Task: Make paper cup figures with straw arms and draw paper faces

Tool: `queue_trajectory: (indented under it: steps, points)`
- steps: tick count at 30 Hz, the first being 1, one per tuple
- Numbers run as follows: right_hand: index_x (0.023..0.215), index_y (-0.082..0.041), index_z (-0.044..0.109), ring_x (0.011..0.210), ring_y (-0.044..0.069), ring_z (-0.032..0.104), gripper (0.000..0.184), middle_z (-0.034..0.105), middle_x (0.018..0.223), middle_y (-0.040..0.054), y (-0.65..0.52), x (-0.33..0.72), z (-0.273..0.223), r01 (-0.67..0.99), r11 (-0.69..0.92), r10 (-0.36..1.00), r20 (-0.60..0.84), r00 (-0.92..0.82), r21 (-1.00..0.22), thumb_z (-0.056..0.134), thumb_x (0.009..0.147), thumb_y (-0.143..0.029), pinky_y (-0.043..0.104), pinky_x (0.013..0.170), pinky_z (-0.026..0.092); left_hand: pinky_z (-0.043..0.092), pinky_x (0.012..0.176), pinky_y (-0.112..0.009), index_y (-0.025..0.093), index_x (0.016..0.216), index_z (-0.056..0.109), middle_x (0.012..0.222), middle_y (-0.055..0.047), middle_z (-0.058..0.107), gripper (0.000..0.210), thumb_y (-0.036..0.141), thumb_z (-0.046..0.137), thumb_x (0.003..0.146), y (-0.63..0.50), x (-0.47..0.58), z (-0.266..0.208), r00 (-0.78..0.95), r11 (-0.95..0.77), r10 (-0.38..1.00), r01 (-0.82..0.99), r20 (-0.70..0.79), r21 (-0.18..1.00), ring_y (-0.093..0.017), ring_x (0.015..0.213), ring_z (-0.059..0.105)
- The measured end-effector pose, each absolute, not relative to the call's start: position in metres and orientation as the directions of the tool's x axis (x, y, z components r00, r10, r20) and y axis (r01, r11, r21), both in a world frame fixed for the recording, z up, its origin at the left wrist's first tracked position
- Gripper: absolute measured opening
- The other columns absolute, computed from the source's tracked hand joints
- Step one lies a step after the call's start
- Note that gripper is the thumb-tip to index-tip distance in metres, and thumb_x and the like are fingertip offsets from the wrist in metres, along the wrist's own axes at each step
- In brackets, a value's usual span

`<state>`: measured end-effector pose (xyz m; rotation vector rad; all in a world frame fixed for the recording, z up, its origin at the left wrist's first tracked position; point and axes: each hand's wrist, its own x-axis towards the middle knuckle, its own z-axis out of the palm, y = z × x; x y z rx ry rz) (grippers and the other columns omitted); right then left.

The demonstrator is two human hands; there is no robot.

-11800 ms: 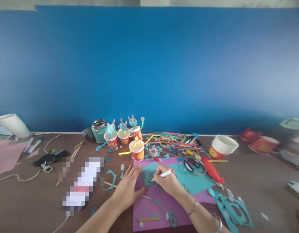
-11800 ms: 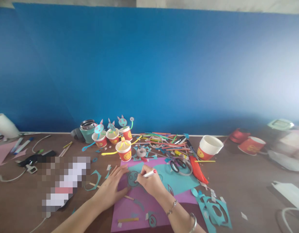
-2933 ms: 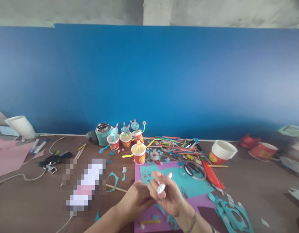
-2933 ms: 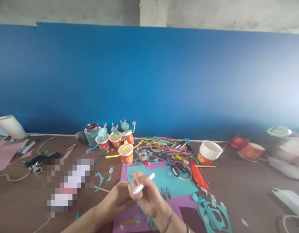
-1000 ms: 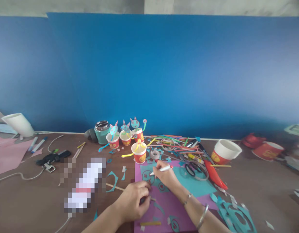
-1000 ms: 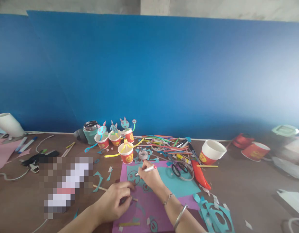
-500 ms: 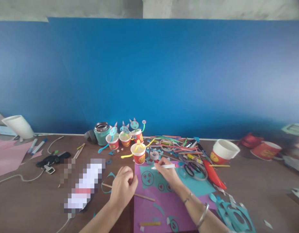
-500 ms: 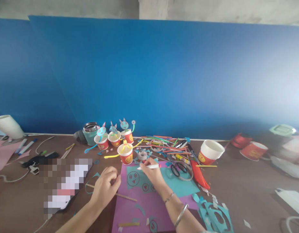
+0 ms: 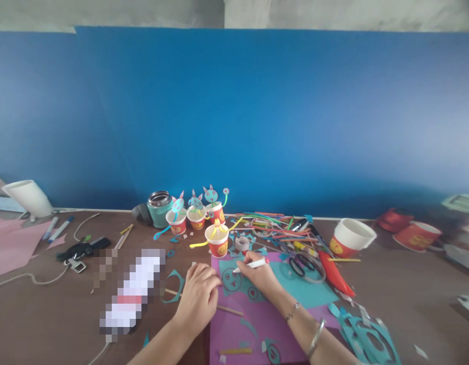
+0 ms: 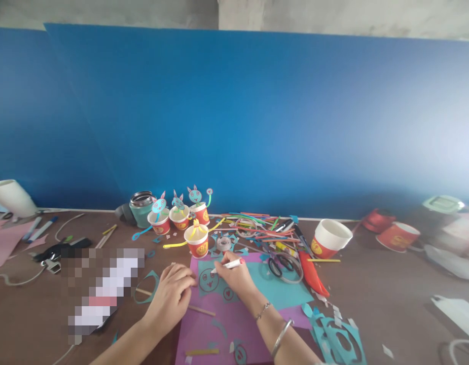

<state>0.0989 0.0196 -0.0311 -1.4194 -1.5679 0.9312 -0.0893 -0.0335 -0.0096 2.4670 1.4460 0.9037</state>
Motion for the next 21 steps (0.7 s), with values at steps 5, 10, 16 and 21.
queue_trajectory:
  steps: [5,10,16,21]
  points:
    - [0.054,-0.022,0.039,0.049,0.010,0.038,0.025,0.042,0.048,-0.0063,0.0193,0.0992,-0.0291,0.421,0.103,0.994,0.103,-0.022,-0.901,0.056,0.068,-0.034,0.021,0.047,0.030,0.039,0.087,-0.040,0.021,0.070,0.063,0.074,-0.001,0.064,0.034,-0.005,0.042,0.070,-0.0326,-0.0891,-0.0124,0.384,-0.523,0.845,0.737,0.372,0.428,-0.020,0.082,0.054]
    - [0.057,-0.022,0.042,0.048,0.011,0.041,0.025,0.049,0.049,-0.0046,0.0193,0.1018,-0.0292,0.390,0.083,0.996,0.085,-0.013,-0.917,0.055,0.072,-0.038,0.022,0.047,0.031,0.038,0.090,-0.041,0.021,0.072,0.065,0.076,-0.001,0.065,0.035,-0.005,0.042,0.070,-0.0319,-0.0896,-0.0146,0.383,-0.515,0.852,0.735,0.357,0.441,-0.020,0.082,0.055]
    - [0.054,-0.023,0.039,0.046,0.011,0.039,0.025,0.045,0.046,-0.0055,0.0193,0.1022,-0.0319,0.419,0.098,0.993,0.114,0.014,-0.903,0.054,0.069,-0.034,0.022,0.045,0.029,0.039,0.090,-0.041,0.021,0.071,0.065,0.076,-0.001,0.065,0.036,-0.005,0.042,0.069,-0.0311,-0.0900,-0.0145,0.379,-0.511,0.855,0.737,0.354,0.444,-0.020,0.082,0.056]
    - [0.053,-0.022,0.038,0.047,0.011,0.038,0.026,0.042,0.045,-0.0062,0.0187,0.1003,-0.0295,0.437,0.096,0.994,0.111,0.008,-0.894,0.055,0.068,-0.034,0.021,0.045,0.030,0.039,0.091,-0.042,0.022,0.070,0.065,0.075,-0.001,0.065,0.036,-0.006,0.042,0.069,-0.0310,-0.0893,-0.0129,0.372,-0.513,0.852,0.736,0.369,0.441,-0.020,0.081,0.056]
